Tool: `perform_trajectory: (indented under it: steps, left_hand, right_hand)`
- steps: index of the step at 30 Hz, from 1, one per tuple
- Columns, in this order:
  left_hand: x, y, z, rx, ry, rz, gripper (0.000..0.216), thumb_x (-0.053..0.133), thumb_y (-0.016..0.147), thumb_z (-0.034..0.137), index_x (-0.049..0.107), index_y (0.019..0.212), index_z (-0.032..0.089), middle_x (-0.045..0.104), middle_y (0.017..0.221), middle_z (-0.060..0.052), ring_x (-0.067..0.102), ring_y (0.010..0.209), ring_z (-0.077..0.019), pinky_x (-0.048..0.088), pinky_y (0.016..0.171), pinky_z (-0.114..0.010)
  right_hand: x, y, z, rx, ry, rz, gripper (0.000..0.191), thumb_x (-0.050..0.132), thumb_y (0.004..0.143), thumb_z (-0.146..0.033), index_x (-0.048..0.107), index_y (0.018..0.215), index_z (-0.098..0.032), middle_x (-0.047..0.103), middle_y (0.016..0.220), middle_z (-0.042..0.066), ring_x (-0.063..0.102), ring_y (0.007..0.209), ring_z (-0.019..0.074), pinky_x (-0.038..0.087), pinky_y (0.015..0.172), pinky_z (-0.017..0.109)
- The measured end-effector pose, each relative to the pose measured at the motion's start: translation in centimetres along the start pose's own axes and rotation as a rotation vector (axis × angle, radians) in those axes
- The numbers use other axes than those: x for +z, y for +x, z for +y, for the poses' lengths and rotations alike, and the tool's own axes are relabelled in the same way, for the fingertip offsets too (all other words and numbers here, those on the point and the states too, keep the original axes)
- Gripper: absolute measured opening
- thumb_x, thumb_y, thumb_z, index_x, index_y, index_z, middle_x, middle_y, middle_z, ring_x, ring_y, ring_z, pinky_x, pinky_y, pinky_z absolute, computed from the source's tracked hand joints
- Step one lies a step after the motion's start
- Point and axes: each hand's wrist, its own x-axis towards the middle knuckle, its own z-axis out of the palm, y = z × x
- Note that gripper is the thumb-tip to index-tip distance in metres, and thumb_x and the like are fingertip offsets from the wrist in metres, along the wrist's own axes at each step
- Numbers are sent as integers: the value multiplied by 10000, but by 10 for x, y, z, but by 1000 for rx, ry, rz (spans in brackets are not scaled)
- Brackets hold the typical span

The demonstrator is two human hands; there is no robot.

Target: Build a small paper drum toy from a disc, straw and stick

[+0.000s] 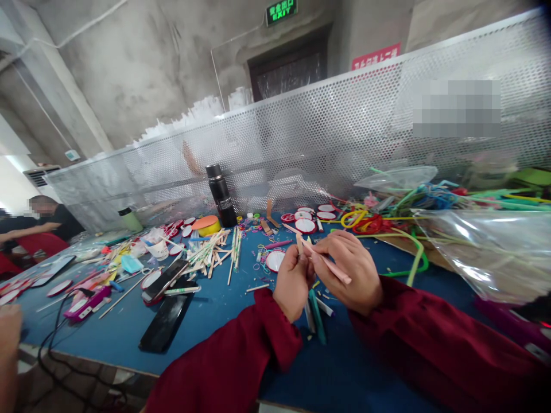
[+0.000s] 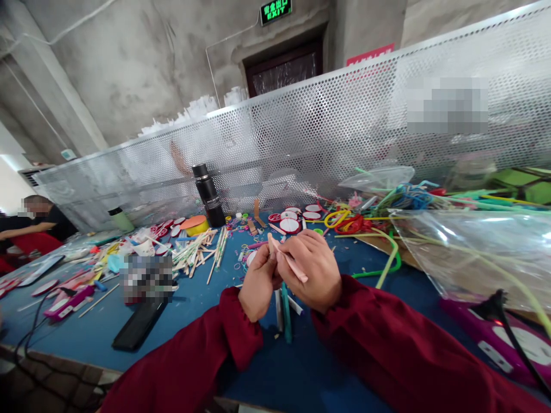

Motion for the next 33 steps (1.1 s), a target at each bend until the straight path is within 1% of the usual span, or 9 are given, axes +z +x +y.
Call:
perform_trajectory:
  steps: [4, 10, 15, 19, 23, 28, 33]
  left_hand:
    - [0, -1, 1, -4, 20, 12, 384, 722, 752, 500, 523, 880, 198, 437, 677, 42, 380, 586, -84, 320, 557, -197]
    - [1, -1, 1, 25, -5, -32, 410, 718, 754, 519, 502, 865, 188, 409, 661, 53, 305, 546, -66, 271, 527, -193]
    - [-2, 0, -1, 26, 5, -34, 425, 720, 744, 533, 505, 884, 193, 419, 675, 50, 332, 557, -69, 269, 527, -192]
    - [-2, 1, -3, 32, 9, -41, 428, 712, 746, 541, 502, 889, 198, 410, 672, 52, 322, 554, -70, 253, 518, -193]
    - [-2, 1, -2, 29, 9, -33, 421, 722, 739, 531, 498, 858, 195, 411, 668, 49, 328, 564, -74, 275, 529, -196]
    - [-2, 1, -3, 41, -17, -48, 404, 720, 744, 506, 494, 867, 195, 456, 707, 40, 369, 597, -79, 301, 551, -191]
    - [-2, 1, -3, 36, -9, -52, 378, 709, 757, 492, 507, 862, 190, 450, 692, 43, 368, 590, -78, 325, 557, -192]
  right_hand:
    - [1, -1, 1, -12, 14, -15, 74, 578, 820, -162, 538, 794, -219, 645, 705, 27, 601, 664, 191, 463, 806, 416]
    - [1, -1, 2, -6, -4, -12, 76, 577, 824, -160, 538, 802, -221, 653, 723, 30, 608, 685, 196, 459, 808, 416]
    - [1, 0, 1, -6, 3, -10, 70, 573, 819, -160, 547, 810, -225, 664, 731, 29, 617, 685, 197, 460, 806, 418]
    - [0, 0, 1, 1, 2, -1, 68, 580, 815, -161, 549, 804, -221, 665, 730, 31, 622, 684, 199, 463, 805, 418]
    - [-1, 0, 1, -12, 19, -11, 62, 577, 811, -166, 556, 795, -222, 657, 707, 19, 617, 656, 189, 463, 809, 414]
    - [0, 1, -1, 11, 2, -6, 66, 578, 824, -170, 554, 794, -224, 658, 714, 25, 619, 673, 195, 463, 806, 413]
    - [1, 0, 0, -8, 12, -13, 67, 581, 812, -168, 551, 791, -224, 654, 705, 22, 610, 658, 191, 465, 798, 408]
